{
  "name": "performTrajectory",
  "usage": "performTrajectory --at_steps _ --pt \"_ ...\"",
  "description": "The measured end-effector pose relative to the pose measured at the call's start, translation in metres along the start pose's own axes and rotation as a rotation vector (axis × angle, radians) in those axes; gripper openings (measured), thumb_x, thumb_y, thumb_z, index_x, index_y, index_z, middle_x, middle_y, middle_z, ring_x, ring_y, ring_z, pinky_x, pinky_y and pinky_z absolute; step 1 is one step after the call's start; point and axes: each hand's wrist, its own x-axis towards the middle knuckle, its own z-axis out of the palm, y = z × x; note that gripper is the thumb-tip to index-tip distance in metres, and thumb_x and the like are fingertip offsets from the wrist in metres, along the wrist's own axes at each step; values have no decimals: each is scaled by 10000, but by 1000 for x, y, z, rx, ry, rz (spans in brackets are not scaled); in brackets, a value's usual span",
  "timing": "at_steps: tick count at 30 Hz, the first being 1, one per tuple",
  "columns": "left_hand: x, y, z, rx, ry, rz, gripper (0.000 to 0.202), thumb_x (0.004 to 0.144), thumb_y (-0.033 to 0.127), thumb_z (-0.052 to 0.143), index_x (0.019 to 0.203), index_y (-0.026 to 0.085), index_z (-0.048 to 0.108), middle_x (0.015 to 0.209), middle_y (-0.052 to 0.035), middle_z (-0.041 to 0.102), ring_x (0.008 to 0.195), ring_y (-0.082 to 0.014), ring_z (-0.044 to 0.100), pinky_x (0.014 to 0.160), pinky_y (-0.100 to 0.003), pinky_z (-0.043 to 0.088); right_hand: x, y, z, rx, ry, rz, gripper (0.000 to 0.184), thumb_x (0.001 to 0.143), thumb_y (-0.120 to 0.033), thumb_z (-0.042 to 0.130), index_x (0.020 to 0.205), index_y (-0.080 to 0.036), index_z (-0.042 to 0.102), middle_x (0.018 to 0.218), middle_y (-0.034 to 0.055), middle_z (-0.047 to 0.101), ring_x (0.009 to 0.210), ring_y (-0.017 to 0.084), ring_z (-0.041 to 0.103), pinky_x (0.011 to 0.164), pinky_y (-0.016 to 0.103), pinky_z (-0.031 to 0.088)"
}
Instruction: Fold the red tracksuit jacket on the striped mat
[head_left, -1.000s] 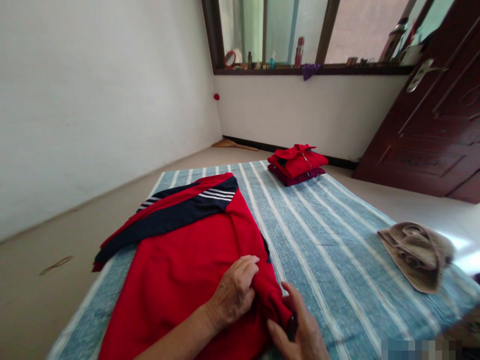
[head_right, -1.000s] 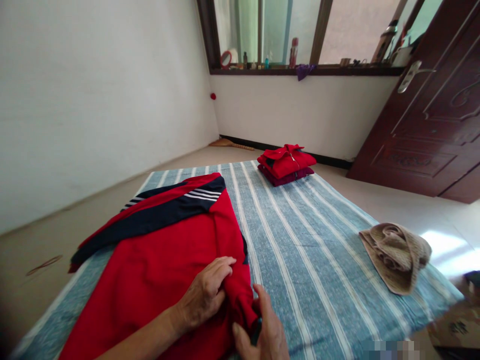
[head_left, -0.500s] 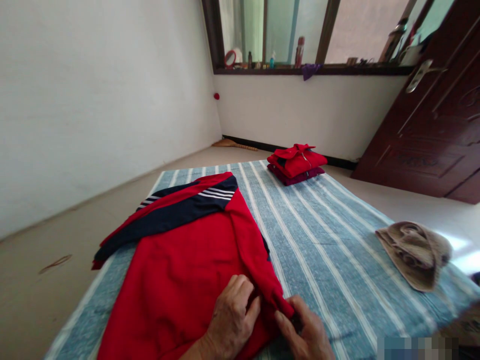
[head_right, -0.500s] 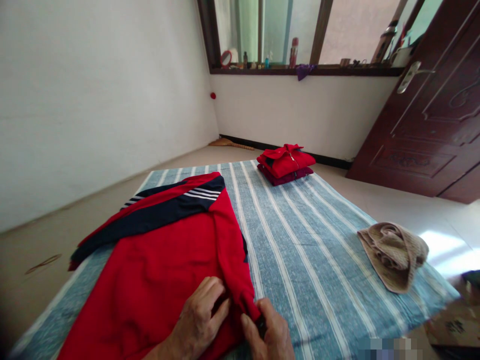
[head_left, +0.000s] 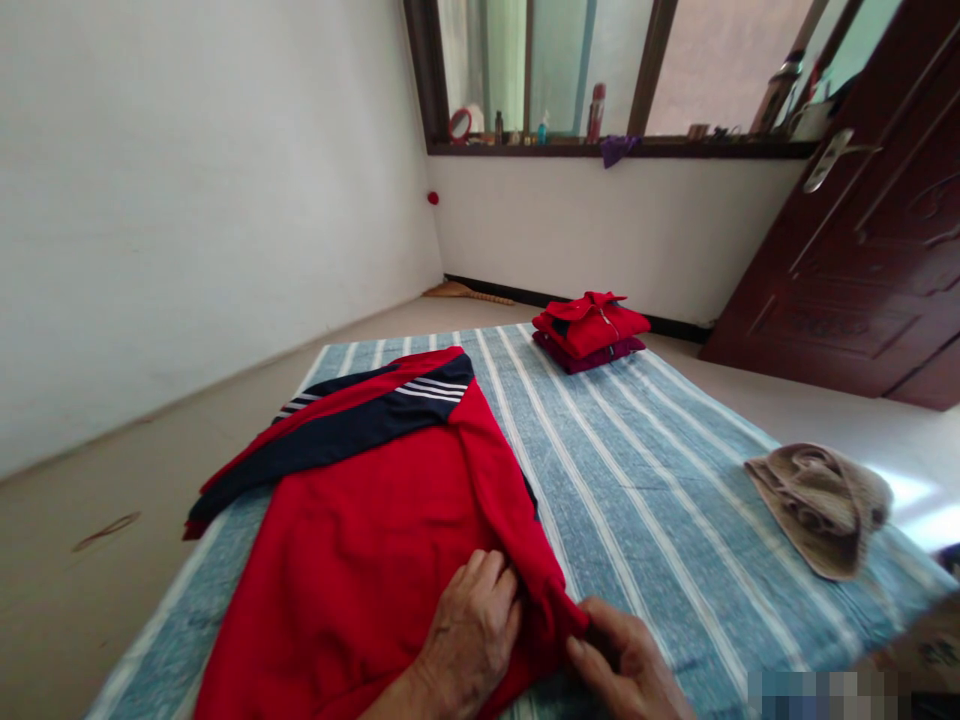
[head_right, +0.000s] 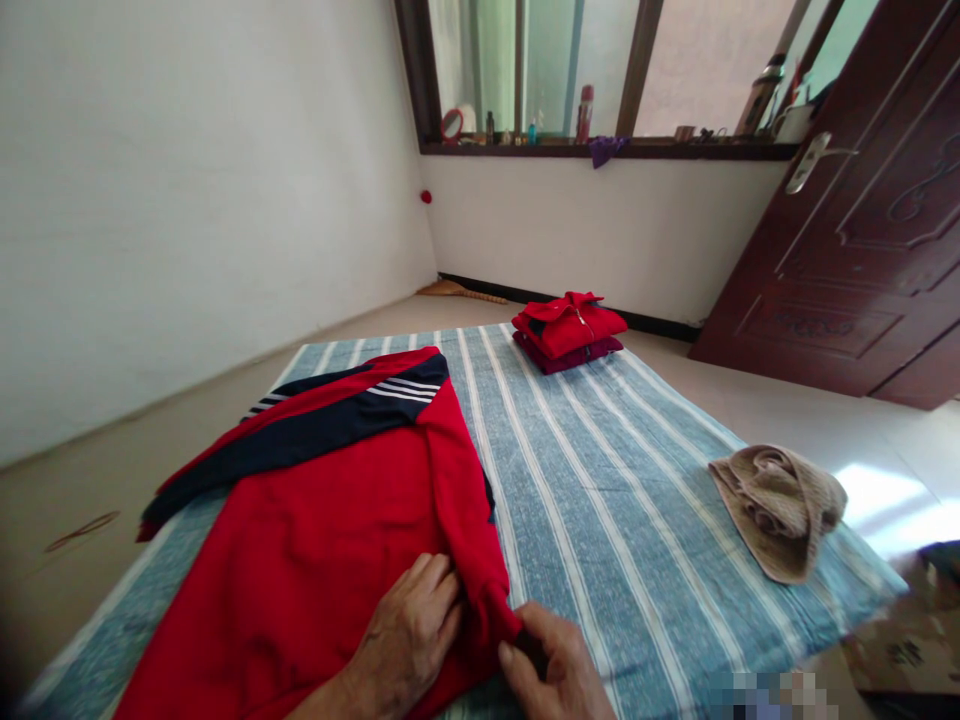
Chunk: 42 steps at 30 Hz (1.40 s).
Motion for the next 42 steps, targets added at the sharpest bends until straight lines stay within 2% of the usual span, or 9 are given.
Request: performTrajectory --at_steps 3,9,16,20,25,30,35,38,42 --pt "3 1 -3 6 -4 -7 154 829 94 457 855 189 575 867 -47 557 788 -202 491 710 -350 482 0 -4 -5 -12 -35 -33 79 746 -202 489 807 -183 535 700 -25 516 648 110 465 597 208 375" --pt "4 2 -4 17 -22 -11 149 820 92 469 857 185 580 864 -47 552 785 -198 486 707 -344 478 2 9 2 -225 110 -122 238 706 -121 443 910 -195 542 723 -24 573 621 109 515 597 206 418" --pt "4 2 -6 -7 -62 -24 166 844 105 447 906 191 574 903 -45 552 817 -195 487 742 -346 483 5 26 13 -477 288 -369 641 679 -49 407 1302 -201 385 957 49 674 745 162 653 666 245 524" --pt "4 2 -5 -6 -81 -30 163 852 107 439 889 187 576 905 -53 555 819 -203 485 738 -359 484 9 22 14 -678 343 -550 646 708 -34 399 1333 -196 396 939 78 662 801 210 657 661 292 541" --pt "3 3 -4 -1 -79 -48 168 877 140 418 894 188 578 922 -55 554 832 -200 485 746 -356 474 16 19 17 -825 434 -630 489 815 -30 355 1273 -169 453 727 42 614 624 184 587 570 289 470" --pt "5 6 -5 10 -123 -110 156 864 159 440 897 187 590 934 -71 566 865 -236 498 758 -410 480 15 13 18 -836 454 -670 278 862 -40 367 955 -189 582 635 19 566 579 155 533 572 269 390" --pt "2 7 3 24 -81 -151 251 844 164 436 1021 187 613 1000 -106 607 913 -254 539 801 -424 483 14 -1 20 -798 397 -676 225 880 -88 369 781 -195 540 598 15 538 555 142 502 546 266 340" --pt "-3 3 10 -48 -49 -182 410 785 154 471 1184 182 561 1182 -129 588 1071 -268 531 941 -430 436 18 -10 25 -802 392 -818 216 847 -72 375 720 -203 491 540 -12 479 485 131 438 485 274 287" --pt "-11 -3 19 -224 -32 -250 460 780 198 468 1234 210 541 1270 -101 568 1160 -260 508 1026 -409 386 26 -20 34 -813 374 -917 217 817 -67 392 657 -203 447 547 -10 472 486 128 419 473 279 279"
